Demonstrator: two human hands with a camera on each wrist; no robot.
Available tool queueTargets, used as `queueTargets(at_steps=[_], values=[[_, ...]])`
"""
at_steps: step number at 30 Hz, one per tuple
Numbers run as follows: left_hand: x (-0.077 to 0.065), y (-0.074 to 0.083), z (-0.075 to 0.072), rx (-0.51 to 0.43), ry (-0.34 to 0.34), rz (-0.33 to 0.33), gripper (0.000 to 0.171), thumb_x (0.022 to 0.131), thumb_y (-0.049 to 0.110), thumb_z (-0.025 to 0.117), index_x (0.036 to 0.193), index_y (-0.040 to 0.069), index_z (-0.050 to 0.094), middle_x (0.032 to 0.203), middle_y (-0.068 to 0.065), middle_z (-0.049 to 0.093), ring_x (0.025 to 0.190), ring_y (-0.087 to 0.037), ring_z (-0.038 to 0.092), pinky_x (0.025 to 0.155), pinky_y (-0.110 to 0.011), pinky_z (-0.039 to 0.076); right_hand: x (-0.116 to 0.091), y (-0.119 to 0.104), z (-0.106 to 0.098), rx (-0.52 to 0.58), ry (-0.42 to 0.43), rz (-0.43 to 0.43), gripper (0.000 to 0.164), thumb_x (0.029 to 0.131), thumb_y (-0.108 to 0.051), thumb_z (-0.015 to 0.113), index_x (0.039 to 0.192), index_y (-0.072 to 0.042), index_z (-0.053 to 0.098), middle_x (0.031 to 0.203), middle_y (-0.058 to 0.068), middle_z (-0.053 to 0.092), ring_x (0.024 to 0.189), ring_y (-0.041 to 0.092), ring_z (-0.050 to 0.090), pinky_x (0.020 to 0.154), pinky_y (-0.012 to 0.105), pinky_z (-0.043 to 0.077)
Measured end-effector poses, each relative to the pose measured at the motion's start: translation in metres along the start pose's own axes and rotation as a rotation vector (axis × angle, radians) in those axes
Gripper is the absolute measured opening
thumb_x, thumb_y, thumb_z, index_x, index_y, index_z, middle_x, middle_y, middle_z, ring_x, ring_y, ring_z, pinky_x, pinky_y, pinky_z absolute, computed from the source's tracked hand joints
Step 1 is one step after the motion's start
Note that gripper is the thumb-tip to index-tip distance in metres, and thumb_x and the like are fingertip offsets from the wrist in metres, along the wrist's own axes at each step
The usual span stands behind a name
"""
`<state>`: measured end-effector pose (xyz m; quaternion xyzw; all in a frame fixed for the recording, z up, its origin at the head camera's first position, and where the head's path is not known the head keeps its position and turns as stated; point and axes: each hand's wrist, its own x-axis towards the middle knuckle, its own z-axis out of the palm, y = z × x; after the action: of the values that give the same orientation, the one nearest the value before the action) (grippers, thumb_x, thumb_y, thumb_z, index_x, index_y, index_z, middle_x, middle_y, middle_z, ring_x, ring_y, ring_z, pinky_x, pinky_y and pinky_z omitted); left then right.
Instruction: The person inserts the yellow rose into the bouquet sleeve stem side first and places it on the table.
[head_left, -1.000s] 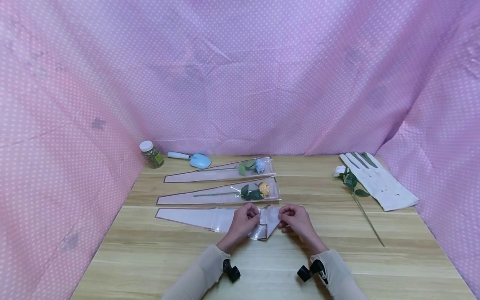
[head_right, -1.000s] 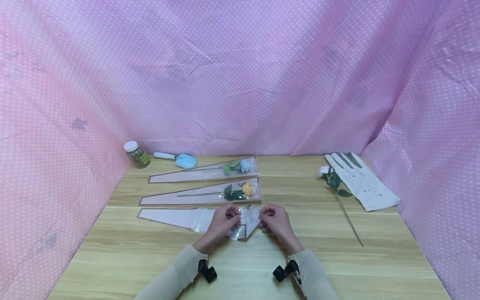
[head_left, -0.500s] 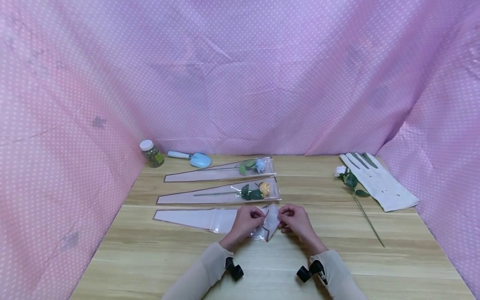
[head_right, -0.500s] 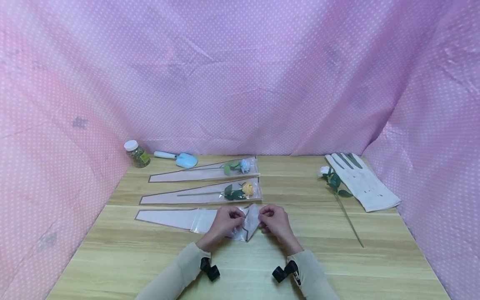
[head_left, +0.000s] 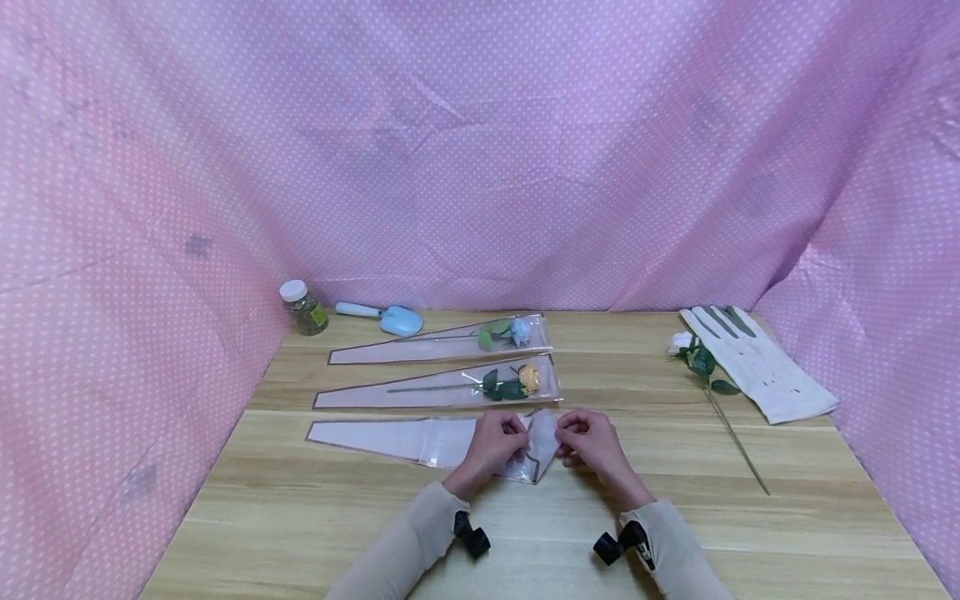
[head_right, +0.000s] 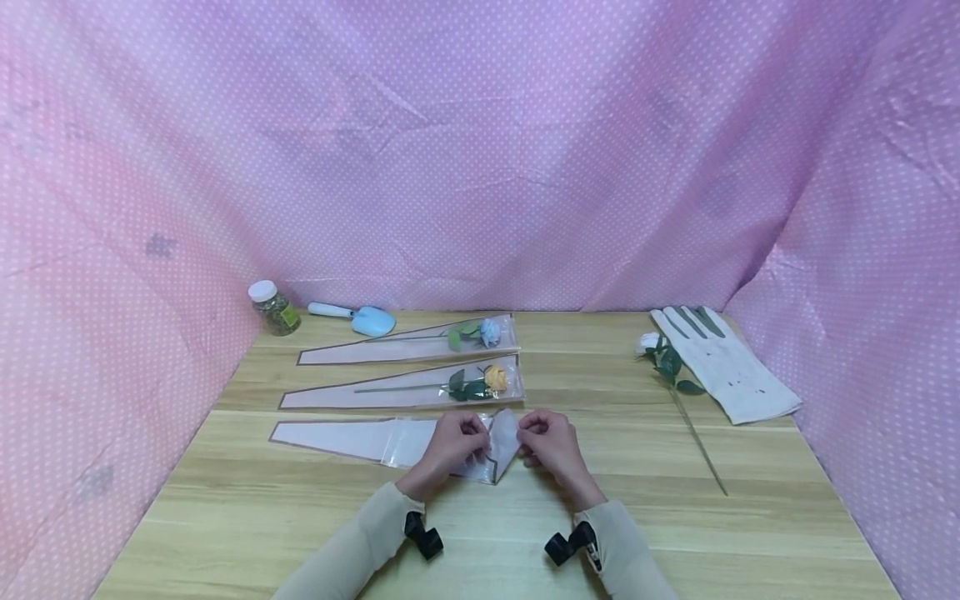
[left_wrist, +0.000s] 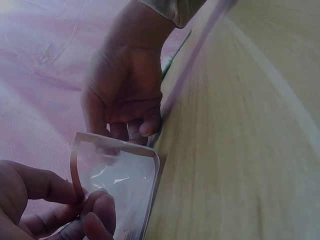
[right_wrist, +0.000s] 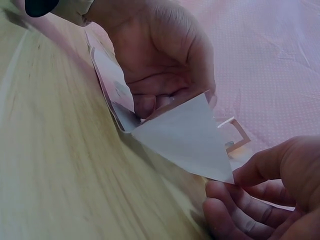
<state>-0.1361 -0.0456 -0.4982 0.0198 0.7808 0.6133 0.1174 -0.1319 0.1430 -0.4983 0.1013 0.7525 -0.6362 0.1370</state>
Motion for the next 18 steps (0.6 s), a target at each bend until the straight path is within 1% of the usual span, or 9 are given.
queueTargets(at_steps=[4,6,10,13,18], values=[[0.0020,-0.0024,-0.0009,-0.078,-0.023,-0.038,0.005,0.079,-0.005,0.062,0.080,-0.009,0.066,0.060,-0.001,0.064,0.048,-0.009,0.056,0.045,-0.019,0.044,-0.0001,-0.0006,-0.0007,-0.011,0.015,0.002,0.015,0.090,0.001,0.063,0.104,0.008,0.064,0.078,0.005,0.066,0.062,0.013,0.063,0.051,0.026,0.055],[0.0026,-0.0039,-0.0010,-0.107,-0.033,-0.044,0.006,0.080,-0.004,0.063,0.082,-0.010,0.065,0.061,-0.002,0.066,0.048,-0.009,0.056,0.045,-0.019,0.044,-0.0002,-0.0006,-0.0010,-0.018,0.018,-0.001,0.015,0.090,0.002,0.063,0.104,0.008,0.064,0.077,0.005,0.066,0.062,0.013,0.063,0.051,0.026,0.055],[0.0037,-0.0054,-0.0005,-0.131,-0.049,-0.051,0.007,0.082,-0.003,0.063,0.085,-0.010,0.065,0.062,-0.003,0.066,0.048,-0.010,0.056,0.045,-0.020,0.044,-0.0001,-0.0007,-0.0018,-0.036,0.020,-0.005,0.015,0.090,0.002,0.063,0.104,0.008,0.064,0.077,0.006,0.066,0.062,0.013,0.062,0.050,0.025,0.054],[0.0048,-0.0051,0.0004,-0.131,-0.058,-0.056,0.009,0.081,-0.004,0.064,0.088,-0.008,0.066,0.063,-0.004,0.067,0.047,-0.010,0.056,0.044,-0.020,0.045,0.0001,-0.0006,-0.0026,-0.047,0.019,-0.006,0.016,0.090,0.001,0.063,0.105,0.007,0.064,0.079,0.007,0.067,0.062,0.013,0.062,0.050,0.025,0.054],[0.0067,-0.0034,0.0034,-0.074,-0.057,-0.044,0.009,0.080,-0.002,0.065,0.087,-0.007,0.069,0.062,-0.005,0.067,0.047,-0.009,0.054,0.041,-0.019,0.042,0.0001,0.0002,-0.0036,-0.062,0.013,-0.015,0.017,0.091,-0.001,0.063,0.106,0.007,0.065,0.079,0.006,0.066,0.061,0.012,0.060,0.050,0.025,0.054]])
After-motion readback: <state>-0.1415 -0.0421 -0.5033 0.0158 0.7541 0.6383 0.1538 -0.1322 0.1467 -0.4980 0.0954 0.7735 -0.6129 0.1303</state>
